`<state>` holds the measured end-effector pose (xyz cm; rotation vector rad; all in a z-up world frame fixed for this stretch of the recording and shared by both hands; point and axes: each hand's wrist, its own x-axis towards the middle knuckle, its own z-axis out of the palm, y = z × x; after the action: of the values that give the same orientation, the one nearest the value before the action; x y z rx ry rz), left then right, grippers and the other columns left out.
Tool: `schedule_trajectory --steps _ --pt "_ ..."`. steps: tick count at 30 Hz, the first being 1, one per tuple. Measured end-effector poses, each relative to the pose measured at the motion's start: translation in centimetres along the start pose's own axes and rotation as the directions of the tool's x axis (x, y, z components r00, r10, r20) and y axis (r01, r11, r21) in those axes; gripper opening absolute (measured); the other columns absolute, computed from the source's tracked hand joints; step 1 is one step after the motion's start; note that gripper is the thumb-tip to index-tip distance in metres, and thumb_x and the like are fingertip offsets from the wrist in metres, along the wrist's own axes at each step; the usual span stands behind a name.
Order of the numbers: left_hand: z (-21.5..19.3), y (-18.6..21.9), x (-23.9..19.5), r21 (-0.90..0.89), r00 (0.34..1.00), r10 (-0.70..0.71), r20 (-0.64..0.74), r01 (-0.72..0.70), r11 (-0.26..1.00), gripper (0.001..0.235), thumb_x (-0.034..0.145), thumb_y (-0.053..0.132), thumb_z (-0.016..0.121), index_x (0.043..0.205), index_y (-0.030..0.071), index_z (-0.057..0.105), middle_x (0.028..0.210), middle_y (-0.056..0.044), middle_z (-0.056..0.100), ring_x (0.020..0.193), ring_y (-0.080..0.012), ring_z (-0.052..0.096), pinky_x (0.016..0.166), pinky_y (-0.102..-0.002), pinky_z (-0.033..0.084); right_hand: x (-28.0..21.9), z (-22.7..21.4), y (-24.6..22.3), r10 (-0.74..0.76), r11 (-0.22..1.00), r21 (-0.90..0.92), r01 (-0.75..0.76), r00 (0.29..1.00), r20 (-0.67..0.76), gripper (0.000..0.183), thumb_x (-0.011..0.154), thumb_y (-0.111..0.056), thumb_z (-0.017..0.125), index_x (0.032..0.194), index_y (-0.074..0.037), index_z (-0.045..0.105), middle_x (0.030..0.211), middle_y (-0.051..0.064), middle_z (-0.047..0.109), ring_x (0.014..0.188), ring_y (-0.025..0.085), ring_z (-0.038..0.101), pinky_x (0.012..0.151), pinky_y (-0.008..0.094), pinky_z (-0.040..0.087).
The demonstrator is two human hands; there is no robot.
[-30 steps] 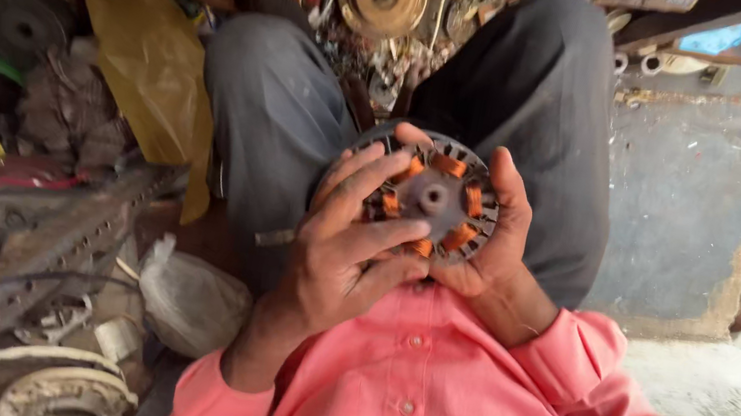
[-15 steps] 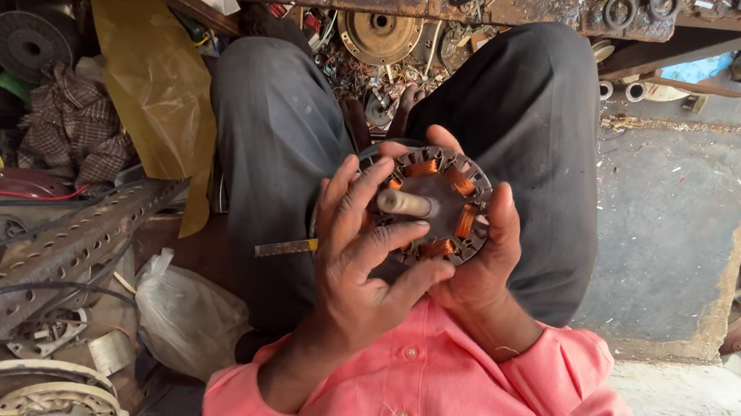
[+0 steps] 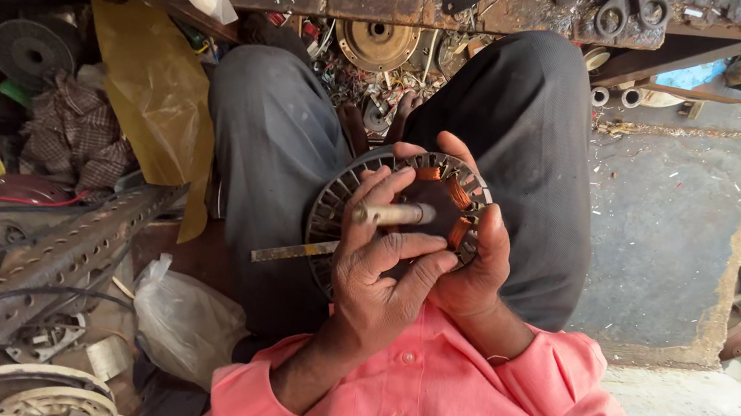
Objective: The person repairs an electric fan motor by inserting a small insulation piece into the stator coils, wrapping tape around wire connections, and fitting the metal shaft into the central hub.
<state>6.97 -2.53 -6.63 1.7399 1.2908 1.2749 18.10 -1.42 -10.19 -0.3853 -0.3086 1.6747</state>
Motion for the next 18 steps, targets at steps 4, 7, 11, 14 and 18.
schedule_trajectory --steps 4,7,11,14,18 --pt "-1.1 0.0 0.7 -0.12 0.996 -0.091 -0.004 0.09 0.989 0.016 0.084 0.014 0.086 0.096 0.009 0.076 0.143 -0.015 0.06 0.141 -0.0346 0.054 0.12 -0.047 0.046 0.0 -0.2 -0.1 0.026 0.999 0.04 -0.025 1.0 -0.007 0.082 0.105 -0.054 0.053 0.165 -0.005 0.028 0.159 0.026 0.044 0.137 0.042 0.053 0.118 0.054 0.044" --pt "-3.1 -0.8 1.0 -0.111 0.995 -0.099 0.0 0.099 0.989 0.016 0.085 0.012 0.086 0.097 0.006 0.078 0.145 -0.016 0.061 0.141 -0.0346 0.054 0.118 -0.044 0.047 -0.3 -0.3 -0.2 0.108 0.983 0.149 -0.103 0.994 -0.021 0.081 0.105 -0.059 0.051 0.165 -0.008 0.029 0.157 0.024 0.045 0.137 0.049 0.052 0.116 0.06 0.045" --pt "-5.7 -1.5 1.4 -0.354 0.975 -0.221 -0.037 0.194 0.915 0.015 0.097 0.015 0.077 0.108 0.006 0.072 0.149 -0.015 0.057 0.14 -0.0336 0.057 0.124 -0.045 0.048 0.2 -0.2 -1.1 0.229 0.917 0.327 -0.229 0.973 0.039 0.083 0.103 -0.066 0.049 0.163 -0.012 0.033 0.157 0.024 0.046 0.138 0.052 0.053 0.114 0.065 0.046" --pt "-5.7 -0.9 1.2 -0.214 0.972 -0.233 0.026 0.233 0.949 0.025 0.096 0.018 0.076 0.118 0.006 0.071 0.149 -0.018 0.055 0.137 -0.0349 0.059 0.12 -0.045 0.048 0.5 -0.5 -1.4 0.277 0.854 0.434 -0.287 0.957 0.087 0.087 0.1 -0.07 0.048 0.161 -0.009 0.035 0.157 0.027 0.047 0.137 0.048 0.055 0.11 0.063 0.048" --pt "-4.1 -0.4 1.3 0.078 0.986 0.108 0.13 -0.119 0.99 0.036 0.086 0.027 0.082 0.113 0.007 0.069 0.146 -0.021 0.052 0.14 -0.0387 0.046 0.12 -0.047 0.037 -0.4 -1.4 -0.9 0.239 0.873 0.424 -0.243 0.969 0.063 0.091 0.106 -0.073 0.046 0.163 -0.003 0.034 0.146 0.025 0.053 0.13 0.041 0.06 0.111 0.053 0.051"
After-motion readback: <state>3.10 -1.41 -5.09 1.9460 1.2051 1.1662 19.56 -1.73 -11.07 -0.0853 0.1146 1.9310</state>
